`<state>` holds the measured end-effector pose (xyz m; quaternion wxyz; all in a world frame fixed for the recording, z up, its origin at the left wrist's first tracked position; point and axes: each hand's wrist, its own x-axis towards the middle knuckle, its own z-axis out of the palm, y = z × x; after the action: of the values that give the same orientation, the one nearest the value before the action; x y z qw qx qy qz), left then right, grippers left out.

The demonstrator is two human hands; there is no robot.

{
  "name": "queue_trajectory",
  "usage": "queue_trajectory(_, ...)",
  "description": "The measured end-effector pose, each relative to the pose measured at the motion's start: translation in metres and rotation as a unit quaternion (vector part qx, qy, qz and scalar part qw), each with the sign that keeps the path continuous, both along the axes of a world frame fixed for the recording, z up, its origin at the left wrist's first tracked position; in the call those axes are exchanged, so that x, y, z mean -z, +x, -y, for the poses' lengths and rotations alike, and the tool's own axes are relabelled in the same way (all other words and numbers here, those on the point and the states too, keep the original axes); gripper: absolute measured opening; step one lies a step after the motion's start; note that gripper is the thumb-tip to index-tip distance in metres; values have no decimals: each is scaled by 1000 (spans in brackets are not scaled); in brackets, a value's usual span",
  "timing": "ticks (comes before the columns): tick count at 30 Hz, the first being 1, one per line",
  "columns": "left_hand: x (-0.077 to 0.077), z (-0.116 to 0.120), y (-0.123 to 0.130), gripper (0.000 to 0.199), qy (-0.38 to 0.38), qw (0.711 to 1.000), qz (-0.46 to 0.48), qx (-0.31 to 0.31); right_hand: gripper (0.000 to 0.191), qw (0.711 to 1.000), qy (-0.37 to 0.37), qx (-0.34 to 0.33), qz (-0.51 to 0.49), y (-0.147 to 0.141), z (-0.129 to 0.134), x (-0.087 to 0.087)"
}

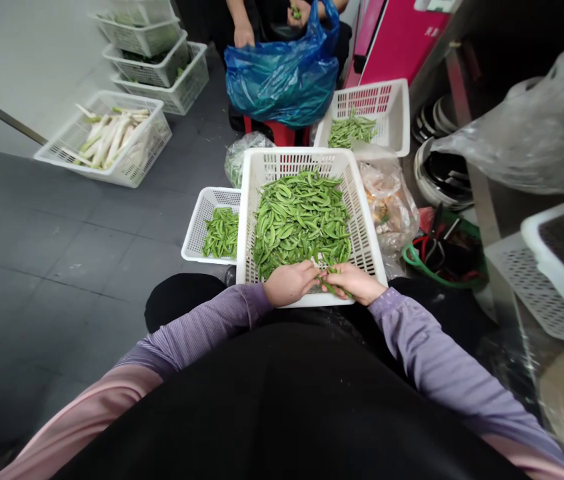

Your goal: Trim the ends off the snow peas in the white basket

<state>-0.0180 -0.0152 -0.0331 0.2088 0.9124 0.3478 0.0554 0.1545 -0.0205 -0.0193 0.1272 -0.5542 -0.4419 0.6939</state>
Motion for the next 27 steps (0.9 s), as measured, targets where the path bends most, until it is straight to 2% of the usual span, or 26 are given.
queue_trajectory(2,2,0,0,32,-7,999,-39,33,25,995,23,-78,53,1,-2,-1)
queue_trajectory(4,5,-3,-1,26,-30,997,-42,54,27,980,78,-148,112,3,-4,-3)
queue_trajectory(6,6,-7,-1,20,-76,995,9,56,26,958,168,-185,142,4,-6,-5)
queue_trajectory(8,6,-11,0,19,-162,981,111,0,26,948,232,-171,134,3,-8,-5)
queue_trajectory(10,5,-13,2,21,-282,928,220,-106,31,963,227,-101,102,-2,-9,-1)
queue_trajectory(12,6,-14,6,21,-382,847,295,-222,36,981,182,21,58,-10,-9,8)
queue_trajectory(14,8,-14,10,20,-436,776,336,-309,39,980,132,145,11,-20,-9,19)
queue_trajectory(15,9,-14,11,20,-451,747,353,-338,40,976,113,186,-7,-24,-9,24)
queue_trajectory(16,11,-14,12,21,-466,721,369,-356,41,973,99,206,-19,-27,-9,28)
queue_trajectory(18,13,-13,13,23,-498,675,402,-367,40,976,97,192,-19,-30,-9,32)
queue_trajectory(21,14,-13,13,21,-515,625,438,-390,35,973,171,149,52,-35,-7,31)
queue_trajectory(23,15,-16,13,19,-507,622,431,-412,30,952,236,162,106,-38,-8,32)
queue_trajectory(24,16,-18,13,18,-504,638,412,-411,28,943,253,186,114,-39,-11,34)
queue_trajectory(25,17,-19,12,18,-497,668,382,-401,27,935,256,222,107,-38,-14,37)
queue_trajectory(27,22,-20,10,18,-450,762,302,-355,25,917,228,319,69,-28,-26,44)
